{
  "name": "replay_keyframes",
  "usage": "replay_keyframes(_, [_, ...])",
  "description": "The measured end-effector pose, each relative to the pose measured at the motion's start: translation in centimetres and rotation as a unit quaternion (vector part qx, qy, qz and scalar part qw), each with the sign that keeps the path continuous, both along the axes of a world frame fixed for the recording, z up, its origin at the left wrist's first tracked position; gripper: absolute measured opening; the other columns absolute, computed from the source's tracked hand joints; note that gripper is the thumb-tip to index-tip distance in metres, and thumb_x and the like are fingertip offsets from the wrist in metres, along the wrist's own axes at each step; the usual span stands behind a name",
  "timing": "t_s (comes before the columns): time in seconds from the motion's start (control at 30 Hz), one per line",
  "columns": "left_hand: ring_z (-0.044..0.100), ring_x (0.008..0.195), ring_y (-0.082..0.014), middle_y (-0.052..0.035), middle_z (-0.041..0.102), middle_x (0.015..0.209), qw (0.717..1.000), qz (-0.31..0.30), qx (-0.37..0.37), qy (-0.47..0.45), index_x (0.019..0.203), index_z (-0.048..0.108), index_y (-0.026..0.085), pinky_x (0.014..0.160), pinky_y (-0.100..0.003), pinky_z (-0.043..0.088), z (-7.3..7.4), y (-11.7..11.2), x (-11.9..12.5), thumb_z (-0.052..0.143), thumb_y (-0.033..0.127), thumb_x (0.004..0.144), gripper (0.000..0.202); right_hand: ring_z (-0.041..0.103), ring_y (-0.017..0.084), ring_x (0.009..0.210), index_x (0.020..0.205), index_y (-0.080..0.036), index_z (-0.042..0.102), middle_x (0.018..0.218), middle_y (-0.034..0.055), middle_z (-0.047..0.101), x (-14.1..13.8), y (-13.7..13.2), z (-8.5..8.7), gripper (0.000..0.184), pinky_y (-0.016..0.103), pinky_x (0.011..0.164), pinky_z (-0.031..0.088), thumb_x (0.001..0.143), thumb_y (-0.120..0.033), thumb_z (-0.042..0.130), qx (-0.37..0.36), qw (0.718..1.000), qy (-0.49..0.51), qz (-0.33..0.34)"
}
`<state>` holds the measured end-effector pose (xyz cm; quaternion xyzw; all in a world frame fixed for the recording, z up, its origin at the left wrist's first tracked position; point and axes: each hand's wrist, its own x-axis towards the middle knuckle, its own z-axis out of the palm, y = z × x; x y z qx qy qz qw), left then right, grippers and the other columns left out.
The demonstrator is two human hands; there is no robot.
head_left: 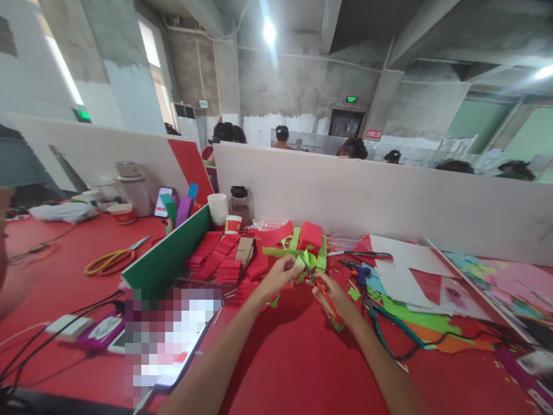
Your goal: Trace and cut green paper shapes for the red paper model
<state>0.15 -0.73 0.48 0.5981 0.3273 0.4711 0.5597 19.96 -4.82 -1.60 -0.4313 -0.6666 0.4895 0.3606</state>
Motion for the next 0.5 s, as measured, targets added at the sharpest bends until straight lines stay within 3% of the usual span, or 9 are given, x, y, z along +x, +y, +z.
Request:
replay_keyframes(0.23, [0.059,0.055,-0.0116,0.0004,0.066,0.069,0.999,0.02,-0.039,-0.033,0.08,0.047,0.019,0.053,-0.023,0.044,-0.14,0.19,-0.01,0.074,0.051,0.072,0.043,0.036,0.005,0.033,0.104,-0.023,0.05,0.064,-0.0067,0.051,-0.07,-0.13,0.53,0.044,0.019,0.032,0.032,0.086,-0.062,0.06,0.002,1.0,0.001,-0.011])
replay_keyframes(0.5, [0.054,0.05,-0.0088,0.0029,0.063,0.064,0.997,0.055,-0.028,-0.043,0.081,0.051,0.018,0.052,-0.021,0.042,-0.21,0.51,-0.09,0.074,0.053,0.072,0.043,0.035,0.006,0.032,0.107,-0.022,0.049,0.06,-0.0085,0.047,-0.13,-0.25,0.29,0.045,0.019,0.031,0.034,0.088,-0.062,0.058,-0.003,1.0,0.018,-0.008])
